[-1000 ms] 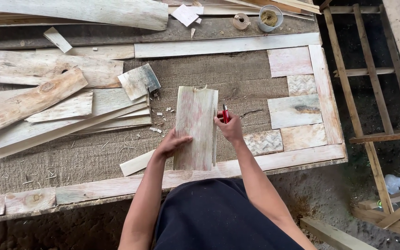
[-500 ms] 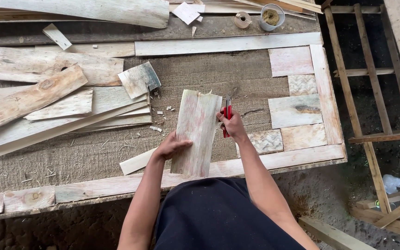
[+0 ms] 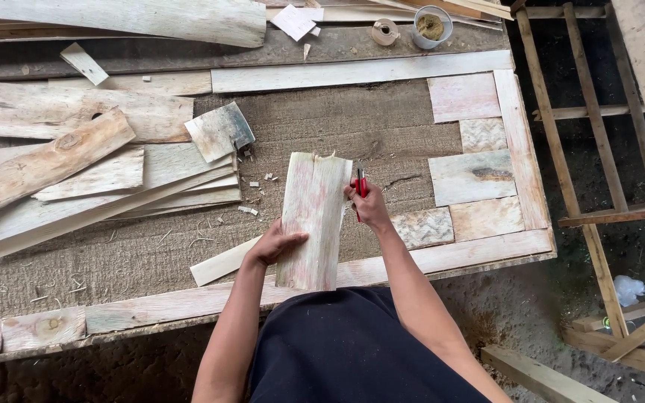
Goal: The person uses a red utility knife to cut and trim thin wooden planks on a workbench. They repeatedly position planks, score or slice edges, and remove small offcuts, handling several pieces one at a time.
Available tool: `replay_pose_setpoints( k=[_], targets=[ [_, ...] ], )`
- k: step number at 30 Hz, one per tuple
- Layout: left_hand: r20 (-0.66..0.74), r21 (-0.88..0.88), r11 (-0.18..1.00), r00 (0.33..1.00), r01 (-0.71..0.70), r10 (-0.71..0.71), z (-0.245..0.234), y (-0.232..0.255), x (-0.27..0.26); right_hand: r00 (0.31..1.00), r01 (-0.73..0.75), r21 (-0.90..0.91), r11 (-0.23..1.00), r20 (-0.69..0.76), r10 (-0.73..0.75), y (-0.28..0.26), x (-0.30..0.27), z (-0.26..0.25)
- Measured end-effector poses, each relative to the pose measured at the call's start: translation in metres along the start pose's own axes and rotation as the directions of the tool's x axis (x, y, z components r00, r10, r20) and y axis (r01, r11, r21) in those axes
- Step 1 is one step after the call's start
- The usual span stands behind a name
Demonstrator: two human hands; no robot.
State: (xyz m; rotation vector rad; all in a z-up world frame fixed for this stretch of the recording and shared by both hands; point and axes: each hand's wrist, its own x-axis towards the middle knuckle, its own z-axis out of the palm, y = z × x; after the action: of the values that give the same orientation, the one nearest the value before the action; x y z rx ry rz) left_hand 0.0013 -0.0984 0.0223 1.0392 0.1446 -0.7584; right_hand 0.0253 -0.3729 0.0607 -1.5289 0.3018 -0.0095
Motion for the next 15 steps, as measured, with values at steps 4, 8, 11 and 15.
replay_pose_setpoints(
  k=[4, 8, 11, 15],
  targets=[
    [-0.058, 0.002, 1.000, 0.998, 0.031, -0.031, 0.016, 0.017, -0.006, 0.998, -0.039, -0.025, 0.999, -0.040, 0.038, 0.019, 0.011, -0.011],
    [-0.160, 0.055, 0.998, 0.987, -0.013, 0.022, 0.017, 0.021, 0.004, 0.964, -0.256, -0.166, 0.952, 0.025, 0.264, -0.014, 0.006, -0.010],
    [-0.234, 0.075, 0.995, 0.969, -0.066, 0.082, 0.017, 0.015, 0.021, 0.923, -0.369, -0.195, 0.909, 0.037, 0.383, -0.035, -0.001, -0.006],
    [-0.306, 0.307, 0.931, 0.906, -0.198, 0.294, -0.009, -0.016, 0.064, 0.895, -0.434, -0.207, 0.877, 0.007, 0.445, -0.034, 0.002, -0.003]
  ],
)
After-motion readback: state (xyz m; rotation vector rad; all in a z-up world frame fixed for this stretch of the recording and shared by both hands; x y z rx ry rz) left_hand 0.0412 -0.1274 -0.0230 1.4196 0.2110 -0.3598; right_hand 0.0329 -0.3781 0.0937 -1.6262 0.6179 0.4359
